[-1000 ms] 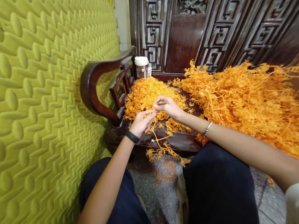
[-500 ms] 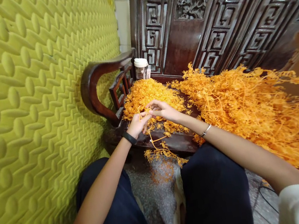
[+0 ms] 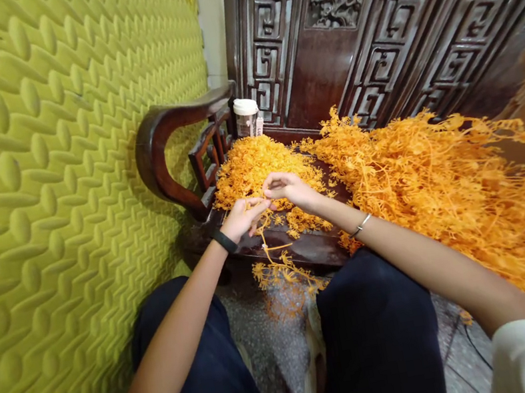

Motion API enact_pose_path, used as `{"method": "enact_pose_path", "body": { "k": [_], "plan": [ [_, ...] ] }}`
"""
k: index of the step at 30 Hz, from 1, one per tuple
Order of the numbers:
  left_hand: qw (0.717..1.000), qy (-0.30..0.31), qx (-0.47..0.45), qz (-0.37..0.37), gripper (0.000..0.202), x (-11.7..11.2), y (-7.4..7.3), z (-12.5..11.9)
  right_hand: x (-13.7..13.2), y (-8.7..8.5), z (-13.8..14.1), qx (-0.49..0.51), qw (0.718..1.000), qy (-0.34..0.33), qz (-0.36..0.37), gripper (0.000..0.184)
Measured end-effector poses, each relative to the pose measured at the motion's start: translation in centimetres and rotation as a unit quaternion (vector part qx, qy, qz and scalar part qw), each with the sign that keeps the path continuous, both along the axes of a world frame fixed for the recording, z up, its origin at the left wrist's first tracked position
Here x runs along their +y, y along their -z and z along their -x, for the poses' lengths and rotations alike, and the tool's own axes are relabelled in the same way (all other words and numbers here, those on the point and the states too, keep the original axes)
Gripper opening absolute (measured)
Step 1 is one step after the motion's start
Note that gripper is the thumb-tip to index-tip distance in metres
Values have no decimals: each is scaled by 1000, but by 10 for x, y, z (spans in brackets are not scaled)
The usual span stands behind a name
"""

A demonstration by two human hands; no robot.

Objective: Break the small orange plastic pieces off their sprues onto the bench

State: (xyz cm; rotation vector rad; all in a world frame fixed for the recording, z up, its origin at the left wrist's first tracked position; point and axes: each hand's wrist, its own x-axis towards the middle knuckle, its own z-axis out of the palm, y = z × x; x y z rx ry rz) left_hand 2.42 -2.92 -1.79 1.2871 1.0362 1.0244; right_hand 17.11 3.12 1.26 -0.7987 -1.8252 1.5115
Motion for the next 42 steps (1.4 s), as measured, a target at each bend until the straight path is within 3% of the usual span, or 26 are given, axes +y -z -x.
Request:
{"method": "enact_pose_path", "body": {
  "k": [3,6,12,25,28,30,33,38,42],
  "plan": [
    [999,31,-32,18,36,-2,-9,5,-1,-2,4,29,998,47,15,9],
    [998,46,-48,24,38,-2,-11,8,-2,-1,6,42,994,62,84,9],
    [996,55,-70,21,40,0,-7,8,0,1,5,74,979,35,185,10],
    [993,89,-72,13,38,3,-10,15,0,3,6,121,972,30,200,10],
    [991,132,-36,6,42,-2,-8,14,5,0,1,136,968,35,209,14],
    [988,157,-1,-1,42,-6,-4,10,8,-6,-6,149,968,46,196,16],
    [991,136,4,-4,43,-10,2,4,8,-16,-13,156,978,51,128,13],
    [987,114,-113,10,42,-6,3,4,7,-16,-14,106,990,87,24,23],
    [969,142,-202,23,42,0,2,9,14,-8,-12,89,986,138,6,26]
  ]
}}
